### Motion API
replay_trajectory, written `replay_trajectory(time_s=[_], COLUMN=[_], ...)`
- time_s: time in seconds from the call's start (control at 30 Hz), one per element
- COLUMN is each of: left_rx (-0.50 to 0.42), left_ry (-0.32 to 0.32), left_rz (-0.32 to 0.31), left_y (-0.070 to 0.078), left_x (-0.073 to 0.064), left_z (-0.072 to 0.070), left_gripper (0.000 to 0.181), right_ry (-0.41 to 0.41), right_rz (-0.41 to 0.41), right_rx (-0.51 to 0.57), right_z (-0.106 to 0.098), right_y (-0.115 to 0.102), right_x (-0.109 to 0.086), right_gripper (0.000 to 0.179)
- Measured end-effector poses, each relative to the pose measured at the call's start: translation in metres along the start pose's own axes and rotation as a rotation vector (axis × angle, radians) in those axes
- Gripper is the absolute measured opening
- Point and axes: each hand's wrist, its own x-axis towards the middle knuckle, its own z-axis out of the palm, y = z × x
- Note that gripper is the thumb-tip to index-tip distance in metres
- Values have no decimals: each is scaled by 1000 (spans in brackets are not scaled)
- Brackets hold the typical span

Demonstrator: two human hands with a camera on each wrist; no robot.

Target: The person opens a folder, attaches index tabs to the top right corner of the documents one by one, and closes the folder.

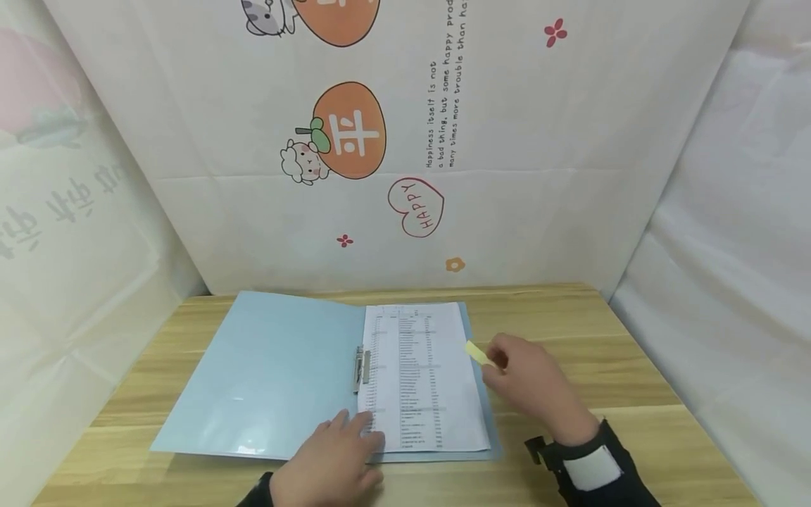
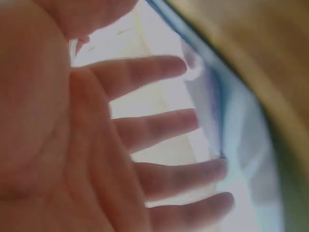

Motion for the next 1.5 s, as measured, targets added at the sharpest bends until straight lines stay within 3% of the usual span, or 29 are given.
replay_trajectory(time_s=[0.13, 0.33, 0.47, 0.6, 0.73, 1.07, 1.23, 1.4, 1.5], left_rx=[-125, -596, -867, -1023, -1067, -1016, -1002, -993, -988], left_ry=[142, 361, 412, 422, 440, 486, 502, 503, 509], left_rz=[68, 82, 117, 171, 202, 226, 219, 210, 211], left_y=[7, 18, 22, 23, 23, 23, 23, 22, 22], left_x=[4, 8, 9, 7, 4, 2, 1, 1, 2], left_z=[-16, -34, -38, -40, -41, -44, -46, -45, -45], left_gripper=[33, 29, 31, 31, 29, 26, 25, 24, 23], right_ry=[11, 55, 77, 73, 72, 97, 94, 27, 2], right_rz=[-47, -177, -312, -401, -435, -420, -357, -263, -246], right_rx=[15, 22, 83, 164, 195, 193, 210, 234, 255], right_z=[6, 14, 18, 19, 18, 15, 12, 8, 7], right_y=[-27, -62, -79, -92, -99, -102, -104, -107, -107], right_x=[-2, -9, -14, -20, -25, -31, -33, -33, -34], right_gripper=[7, 9, 14, 18, 20, 26, 26, 22, 21])
